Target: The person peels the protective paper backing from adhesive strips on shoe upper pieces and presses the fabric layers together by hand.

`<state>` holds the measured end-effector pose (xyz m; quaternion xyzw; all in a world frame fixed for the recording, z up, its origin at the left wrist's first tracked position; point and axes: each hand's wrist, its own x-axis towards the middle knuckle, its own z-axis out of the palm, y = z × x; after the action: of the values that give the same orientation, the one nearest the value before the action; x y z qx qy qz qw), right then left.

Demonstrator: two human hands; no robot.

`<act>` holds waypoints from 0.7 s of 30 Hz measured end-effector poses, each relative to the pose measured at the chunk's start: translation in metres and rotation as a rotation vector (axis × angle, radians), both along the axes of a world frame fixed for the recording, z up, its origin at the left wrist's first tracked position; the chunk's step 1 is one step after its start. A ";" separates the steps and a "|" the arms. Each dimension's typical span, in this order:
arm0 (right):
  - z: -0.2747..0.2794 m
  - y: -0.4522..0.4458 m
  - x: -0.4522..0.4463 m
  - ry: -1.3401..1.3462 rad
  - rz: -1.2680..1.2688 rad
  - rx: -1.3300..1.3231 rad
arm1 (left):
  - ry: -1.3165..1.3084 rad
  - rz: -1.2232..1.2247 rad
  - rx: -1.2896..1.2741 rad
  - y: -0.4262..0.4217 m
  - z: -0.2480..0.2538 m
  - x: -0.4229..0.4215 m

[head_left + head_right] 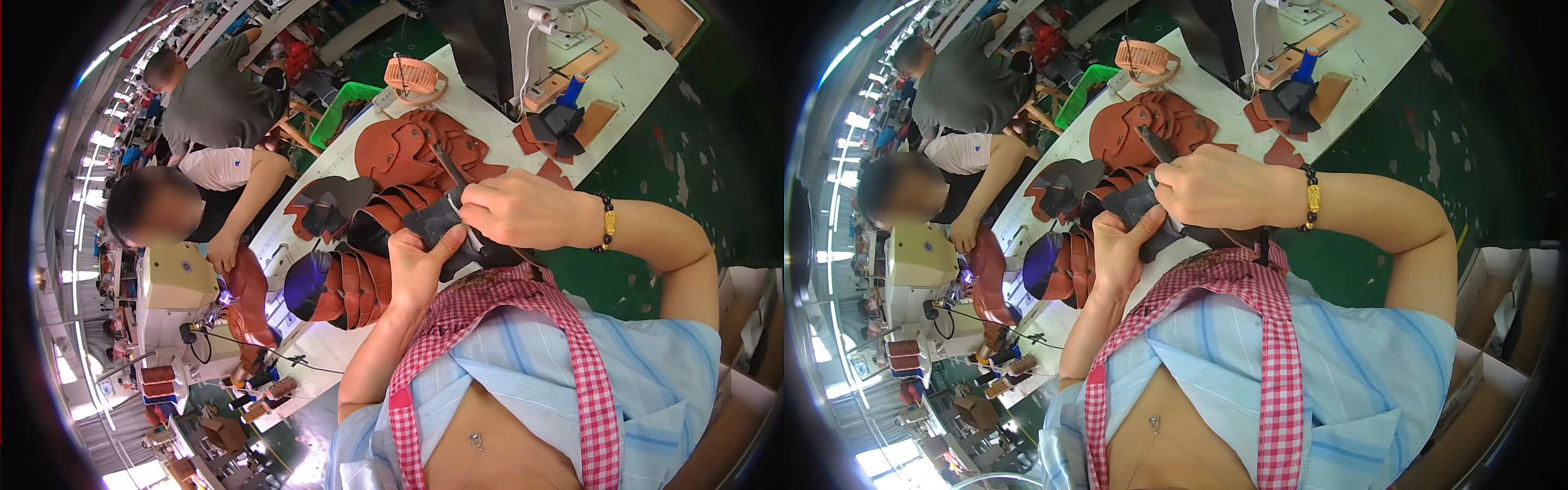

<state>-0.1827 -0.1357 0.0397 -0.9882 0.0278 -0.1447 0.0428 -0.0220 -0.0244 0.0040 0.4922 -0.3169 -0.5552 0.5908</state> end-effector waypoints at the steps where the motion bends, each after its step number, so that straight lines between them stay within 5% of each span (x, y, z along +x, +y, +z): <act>1: 0.000 0.000 0.001 -0.030 -0.009 0.003 | -0.021 0.011 -0.014 0.000 0.002 0.000; 11: -0.021 0.006 0.019 -0.431 -0.144 0.239 | 0.026 0.146 -0.093 -0.002 0.000 -0.001; 21: -0.034 0.005 0.013 -0.550 -0.199 1.105 | 0.196 0.185 -0.078 -0.002 -0.003 -0.003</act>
<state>-0.1696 -0.1305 0.0061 -0.7392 0.1785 -0.3614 0.5395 -0.0248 -0.0263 0.0014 0.4394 -0.2323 -0.5309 0.6864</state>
